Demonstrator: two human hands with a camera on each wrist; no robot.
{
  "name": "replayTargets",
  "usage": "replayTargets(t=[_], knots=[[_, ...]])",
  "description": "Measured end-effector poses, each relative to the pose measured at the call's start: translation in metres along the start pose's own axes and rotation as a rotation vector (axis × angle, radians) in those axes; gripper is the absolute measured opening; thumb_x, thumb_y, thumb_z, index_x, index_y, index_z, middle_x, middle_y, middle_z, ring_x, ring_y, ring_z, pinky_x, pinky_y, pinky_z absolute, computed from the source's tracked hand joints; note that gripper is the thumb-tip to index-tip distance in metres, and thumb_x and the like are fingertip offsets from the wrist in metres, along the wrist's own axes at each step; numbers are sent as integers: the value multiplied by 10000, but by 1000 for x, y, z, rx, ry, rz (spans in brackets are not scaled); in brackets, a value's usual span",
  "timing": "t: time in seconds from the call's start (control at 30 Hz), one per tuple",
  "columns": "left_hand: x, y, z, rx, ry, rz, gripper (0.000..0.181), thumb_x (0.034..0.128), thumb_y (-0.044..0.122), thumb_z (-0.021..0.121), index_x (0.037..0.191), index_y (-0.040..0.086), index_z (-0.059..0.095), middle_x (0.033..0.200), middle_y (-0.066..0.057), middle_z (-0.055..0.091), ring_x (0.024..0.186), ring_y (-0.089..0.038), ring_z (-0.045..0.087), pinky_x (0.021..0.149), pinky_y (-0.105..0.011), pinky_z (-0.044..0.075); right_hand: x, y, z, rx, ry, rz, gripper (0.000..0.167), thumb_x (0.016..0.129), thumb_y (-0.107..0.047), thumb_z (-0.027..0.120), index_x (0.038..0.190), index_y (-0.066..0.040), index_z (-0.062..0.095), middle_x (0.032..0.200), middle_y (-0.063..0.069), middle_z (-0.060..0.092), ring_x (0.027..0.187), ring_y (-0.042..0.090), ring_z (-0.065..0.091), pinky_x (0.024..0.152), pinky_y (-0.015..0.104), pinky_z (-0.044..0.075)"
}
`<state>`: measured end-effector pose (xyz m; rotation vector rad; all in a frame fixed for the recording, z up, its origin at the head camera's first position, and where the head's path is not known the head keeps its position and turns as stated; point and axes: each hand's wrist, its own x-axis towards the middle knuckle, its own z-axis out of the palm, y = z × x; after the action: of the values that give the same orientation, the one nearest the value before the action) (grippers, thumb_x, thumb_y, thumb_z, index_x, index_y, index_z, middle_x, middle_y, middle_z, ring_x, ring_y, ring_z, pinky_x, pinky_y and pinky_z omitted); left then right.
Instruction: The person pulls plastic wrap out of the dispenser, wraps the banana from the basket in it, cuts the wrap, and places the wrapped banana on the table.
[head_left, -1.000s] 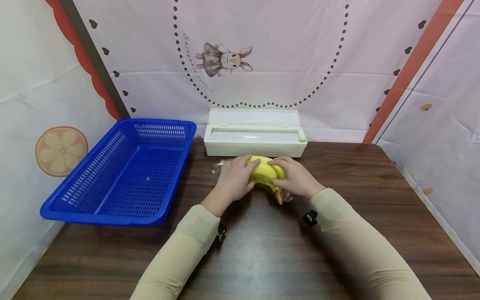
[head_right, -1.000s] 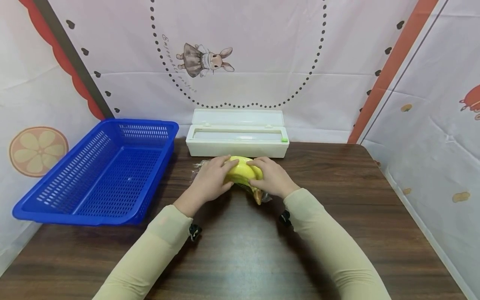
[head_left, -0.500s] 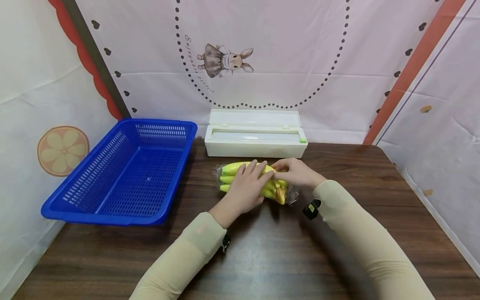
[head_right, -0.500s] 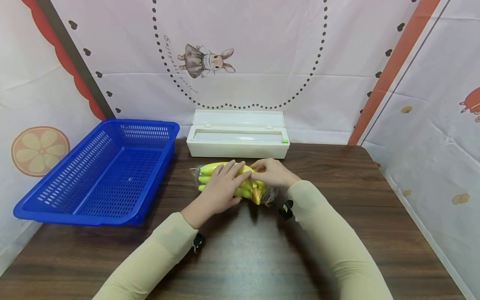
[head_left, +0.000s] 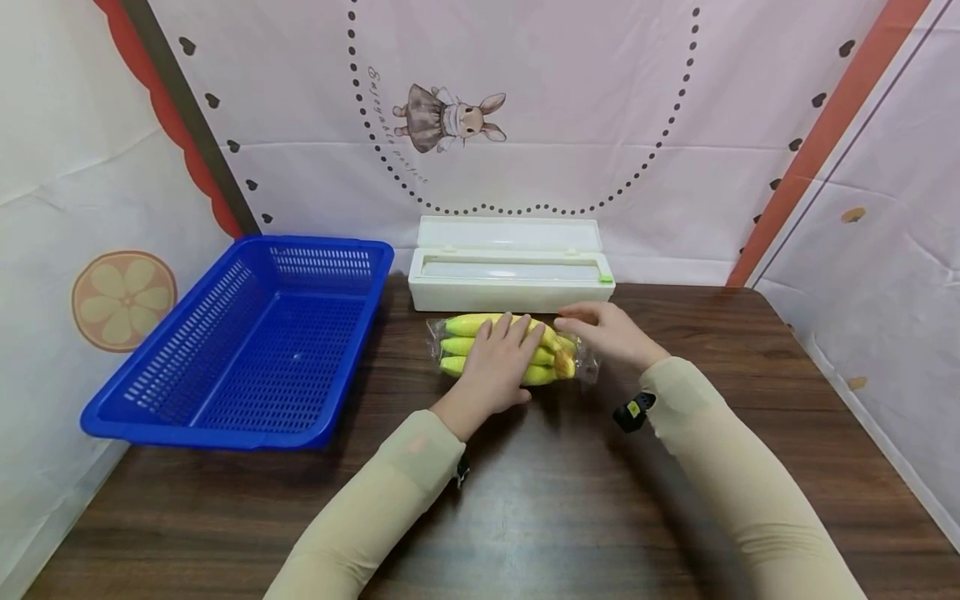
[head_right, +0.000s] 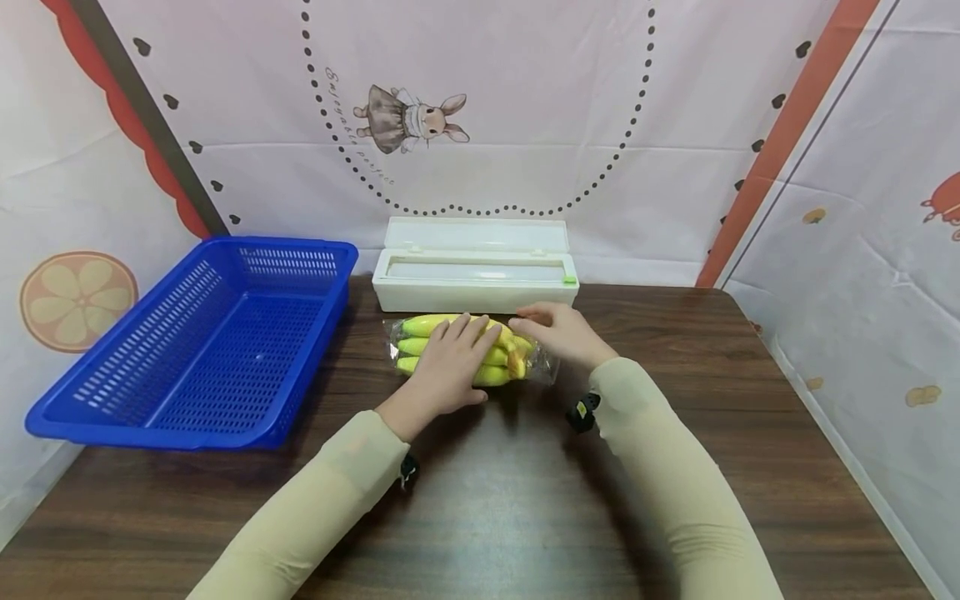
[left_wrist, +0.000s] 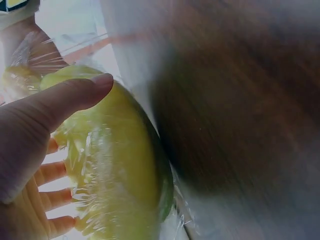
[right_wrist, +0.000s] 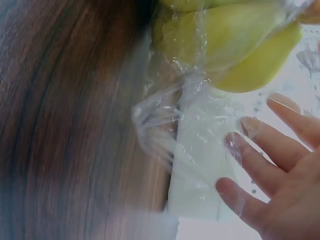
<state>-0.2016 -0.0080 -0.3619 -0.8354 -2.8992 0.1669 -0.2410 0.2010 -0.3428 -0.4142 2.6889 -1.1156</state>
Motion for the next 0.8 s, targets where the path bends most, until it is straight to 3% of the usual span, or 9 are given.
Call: replayTargets(t=[0.27, 0.4, 0.5, 0.67, 0.8], knots=[[16, -6, 8, -19, 1, -55, 1102, 680, 555, 779, 1516, 155, 183, 1531, -93, 290, 1404, -330, 266, 1117, -514, 254, -16, 16, -3, 82, 221, 12, 648, 968, -542, 369, 1431, -90, 401, 1453, 164, 419, 1319, 350, 407, 1044, 549, 347], [22, -10, 12, -22, 13, -88, 1118, 667, 554, 788, 1513, 143, 183, 1515, -92, 315, 1387, -322, 290, 1106, -511, 268, -24, 24, 3, 104, 284, 57, 633, 995, -498, 324, 1471, -81, 319, 1499, 169, 350, 1363, 364, 343, 1070, 555, 309], [26, -13, 12, -42, 0, -110, 1109, 680, 541, 785, 1514, 135, 176, 1517, -94, 314, 1387, -318, 296, 1116, -511, 258, -29, 26, 8, 143, 276, 105, 670, 992, -502, 332, 1497, -71, 244, 1512, 183, 320, 1370, 368, 332, 1065, 548, 324], [30, -17, 12, -96, -14, -137, 1094, 685, 520, 789, 1511, 123, 189, 1507, -99, 325, 1375, -313, 316, 1122, -512, 248, -31, 27, 18, 289, 183, 185, 846, 938, -555, 440, 1517, -44, 94, 1530, 209, 260, 1360, 350, 361, 994, 485, 436], [33, -20, 11, -144, -36, -159, 1094, 680, 518, 791, 1510, 122, 199, 1498, -96, 334, 1363, -306, 331, 1121, -510, 251, -28, 27, 27, 427, 110, 229, 906, 918, -470, 550, 1514, -29, 29, 1551, 185, 215, 1370, 313, 358, 992, 446, 446]])
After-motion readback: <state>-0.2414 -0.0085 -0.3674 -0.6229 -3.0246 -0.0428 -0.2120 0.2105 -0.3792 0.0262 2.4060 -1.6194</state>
